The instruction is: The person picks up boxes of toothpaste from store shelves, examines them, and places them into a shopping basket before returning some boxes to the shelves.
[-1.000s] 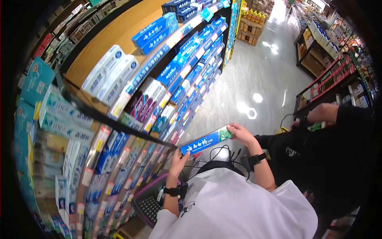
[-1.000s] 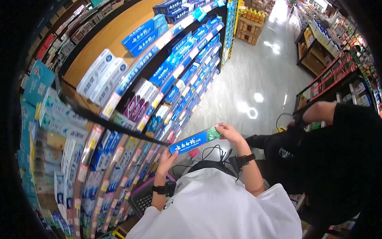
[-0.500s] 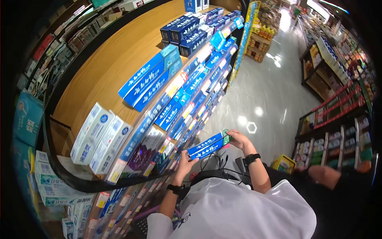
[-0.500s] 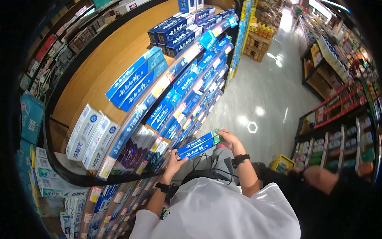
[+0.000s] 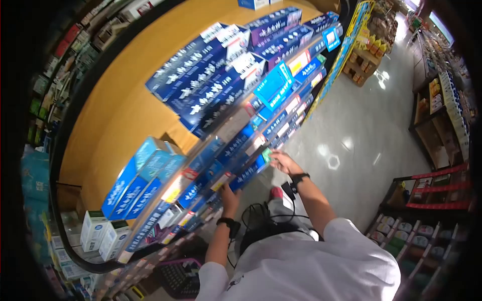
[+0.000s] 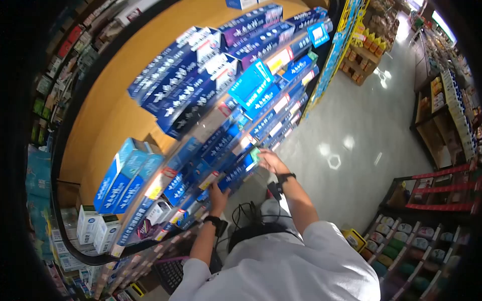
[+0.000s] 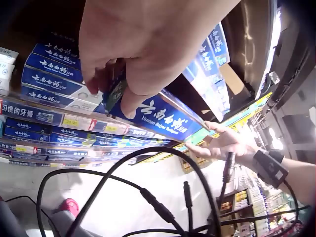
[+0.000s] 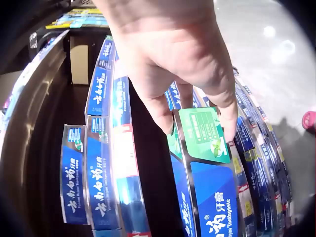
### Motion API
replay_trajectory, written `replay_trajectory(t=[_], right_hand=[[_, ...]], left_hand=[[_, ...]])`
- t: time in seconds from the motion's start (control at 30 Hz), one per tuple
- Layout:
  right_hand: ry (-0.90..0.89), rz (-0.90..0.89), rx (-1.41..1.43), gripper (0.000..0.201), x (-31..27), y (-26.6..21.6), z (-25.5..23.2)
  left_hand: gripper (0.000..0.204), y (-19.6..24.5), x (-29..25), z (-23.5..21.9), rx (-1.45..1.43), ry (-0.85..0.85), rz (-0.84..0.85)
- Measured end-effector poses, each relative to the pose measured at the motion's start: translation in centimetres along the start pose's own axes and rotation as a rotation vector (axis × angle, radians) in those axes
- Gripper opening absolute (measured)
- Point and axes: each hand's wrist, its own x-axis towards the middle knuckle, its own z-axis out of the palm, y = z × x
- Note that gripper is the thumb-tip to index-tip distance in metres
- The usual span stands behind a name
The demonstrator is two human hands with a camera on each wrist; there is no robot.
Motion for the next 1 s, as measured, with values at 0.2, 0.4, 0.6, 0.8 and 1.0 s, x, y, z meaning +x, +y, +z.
replay_trajectory(t=[0.2, 0.4, 0.6, 0.8, 1.0], right_hand=[[-0.019, -0.085, -0.044, 0.026, 6.4, -2.7, 0.4], [0.011, -0.039, -0.224, 0.02, 10.9, -1.4, -0.6], [0.01, 0.009, -0.433, 0.029, 12.7, 0.2, -1.6], [0.059, -0.3, -1.116, 0.034, 12.9, 0.3, -1.1], [0.085, -0.407, -1.272, 0.035, 12.5, 0.6, -1.3]], left_hand=[[0.044, -1.9, 4.0, 3.9, 0.104, 0.05, -0.176], [0.036, -10.6, 6.5, 9.6, 0.351, 0.034, -0.093], [0.044, -12.0, 7.6, 9.6, 0.464, -0.283, -0.245], [0.051, -12.1, 8.6, 9.7, 0.388, -0.272, -0.285], [0.052, -8.0, 9.0, 8.3, 0.351, -0.288, -0.333]])
